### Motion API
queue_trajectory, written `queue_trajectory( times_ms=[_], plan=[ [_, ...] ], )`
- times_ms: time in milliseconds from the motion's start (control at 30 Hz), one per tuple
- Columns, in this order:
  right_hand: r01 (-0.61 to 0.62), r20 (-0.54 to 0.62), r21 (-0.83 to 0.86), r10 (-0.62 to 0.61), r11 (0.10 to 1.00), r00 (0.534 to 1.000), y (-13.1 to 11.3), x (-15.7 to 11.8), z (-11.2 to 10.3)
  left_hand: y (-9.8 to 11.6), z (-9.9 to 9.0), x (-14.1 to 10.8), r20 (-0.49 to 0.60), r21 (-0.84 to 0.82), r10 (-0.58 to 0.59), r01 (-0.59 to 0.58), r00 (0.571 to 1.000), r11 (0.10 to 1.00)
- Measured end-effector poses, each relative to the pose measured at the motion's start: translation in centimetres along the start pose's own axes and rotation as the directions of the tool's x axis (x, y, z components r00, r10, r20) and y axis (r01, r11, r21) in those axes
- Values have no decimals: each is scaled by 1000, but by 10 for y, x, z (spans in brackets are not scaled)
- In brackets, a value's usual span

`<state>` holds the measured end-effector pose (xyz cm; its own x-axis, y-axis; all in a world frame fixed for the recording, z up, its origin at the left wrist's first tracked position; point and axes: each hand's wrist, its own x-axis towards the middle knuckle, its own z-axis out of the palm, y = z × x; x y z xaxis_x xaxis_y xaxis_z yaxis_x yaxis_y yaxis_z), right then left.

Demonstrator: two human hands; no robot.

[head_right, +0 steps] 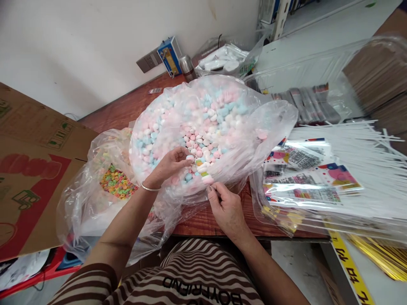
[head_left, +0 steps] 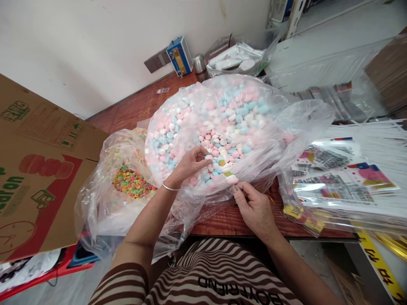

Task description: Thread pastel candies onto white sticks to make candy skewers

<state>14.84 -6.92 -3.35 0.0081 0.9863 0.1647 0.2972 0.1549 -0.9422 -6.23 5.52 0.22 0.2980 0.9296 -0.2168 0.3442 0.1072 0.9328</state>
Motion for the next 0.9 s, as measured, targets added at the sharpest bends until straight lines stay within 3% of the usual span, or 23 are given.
queue_trajectory(
  times_ms=[100,200,433,900],
  plan=[
    [14,50,28,-15,1000,999,-6,-2,2,4,2,-18,-76,-275,-5,-16,997,961],
    [32,93,57,-37,998,995,-15,-4,5,5,3,-33,-141,-390,-63,3,988,921],
    [53,151,64,-62,997,987,-29,-9,11,-2,1,-51,-187,-386,-50,-27,981,922],
    [57,202,36,-63,998,977,-31,-14,15,-3,-6,-65,-184,-320,-58,-4,981,947]
  ],
)
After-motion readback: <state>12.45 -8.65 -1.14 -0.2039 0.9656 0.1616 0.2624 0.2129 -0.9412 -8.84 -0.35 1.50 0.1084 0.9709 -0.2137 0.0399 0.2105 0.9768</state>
